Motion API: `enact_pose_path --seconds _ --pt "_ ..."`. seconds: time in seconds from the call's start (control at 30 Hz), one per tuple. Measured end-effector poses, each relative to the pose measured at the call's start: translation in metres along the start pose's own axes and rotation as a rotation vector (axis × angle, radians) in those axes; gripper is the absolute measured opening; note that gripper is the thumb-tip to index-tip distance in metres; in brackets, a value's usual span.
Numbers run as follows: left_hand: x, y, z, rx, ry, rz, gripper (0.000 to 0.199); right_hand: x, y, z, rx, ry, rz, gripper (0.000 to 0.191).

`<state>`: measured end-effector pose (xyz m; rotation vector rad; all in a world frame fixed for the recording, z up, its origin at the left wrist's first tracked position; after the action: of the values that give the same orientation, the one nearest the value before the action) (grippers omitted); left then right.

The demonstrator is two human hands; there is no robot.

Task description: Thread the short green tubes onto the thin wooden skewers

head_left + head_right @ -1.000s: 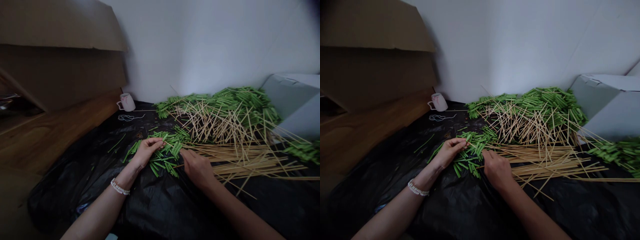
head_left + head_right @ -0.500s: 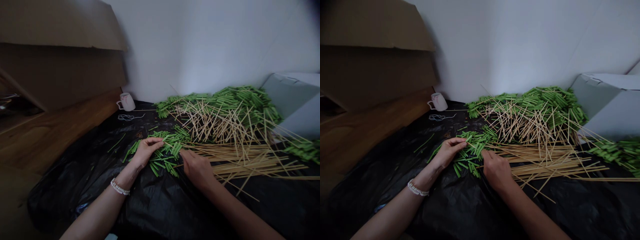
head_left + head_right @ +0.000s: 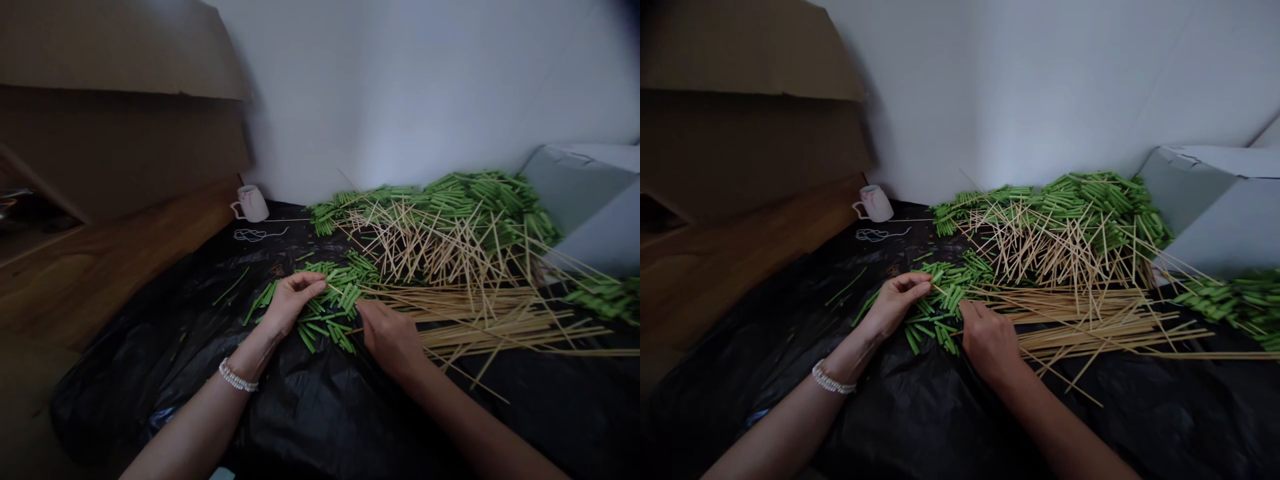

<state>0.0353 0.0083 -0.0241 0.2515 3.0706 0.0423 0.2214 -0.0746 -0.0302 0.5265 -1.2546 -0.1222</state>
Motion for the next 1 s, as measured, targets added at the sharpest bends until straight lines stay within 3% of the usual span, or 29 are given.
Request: enact_pose_path --seconds 0.13,0.3,0.47,0.57,0.7,0.8,0.87,1.0 --pt "0.003 0.003 0.002 0.093 -0.078 0.006 0.025 -0.002 -0.001 -0.001 0.035 -0.01 -0.041 0.03" --pt "-0.001 0.0 0.006 0.249 -0.256 0.109 0.025 -0.003 -0.002 0.001 0.075 -0.054 -0.105 0.03" --pt "-0.009 -0.005 0.008 0.271 -0.191 0.204 0.025 -0.001 -0.001 0.005 0.092 -0.07 -0.092 0.031" --pt "-0.007 -0.004 0.003 0.12 0.0 0.168 0.028 0.003 0.001 0.001 0.09 -0.075 -0.124 0.03" --pt "-0.001 0.0 -0.001 -0.208 0.417 0.022 0.024 0.007 0.004 -0.009 0.011 -0.089 -0.168 0.029" --pt "0.001 0.001 0.004 -0.398 0.792 0.051 0.016 0.005 0.004 -0.012 -0.007 -0.081 -0.142 0.028" --pt "0.001 0.0 0.009 -0.455 0.962 0.089 0.015 0.003 0.003 -0.011 0.0 -0.077 -0.128 0.028" --pt "0.0 -0.001 0.014 -0.496 1.075 0.146 0.011 0.002 0.003 -0.009 -0.008 -0.072 -0.122 0.028"
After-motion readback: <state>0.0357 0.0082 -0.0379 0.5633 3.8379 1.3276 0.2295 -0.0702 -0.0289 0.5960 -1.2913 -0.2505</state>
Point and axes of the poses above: each hand's wrist, its own y-axis towards the middle knuckle, its own x-axis out of the back of the hand, z = x × y, the point moved 1 cm from there along y, towards the middle knuckle
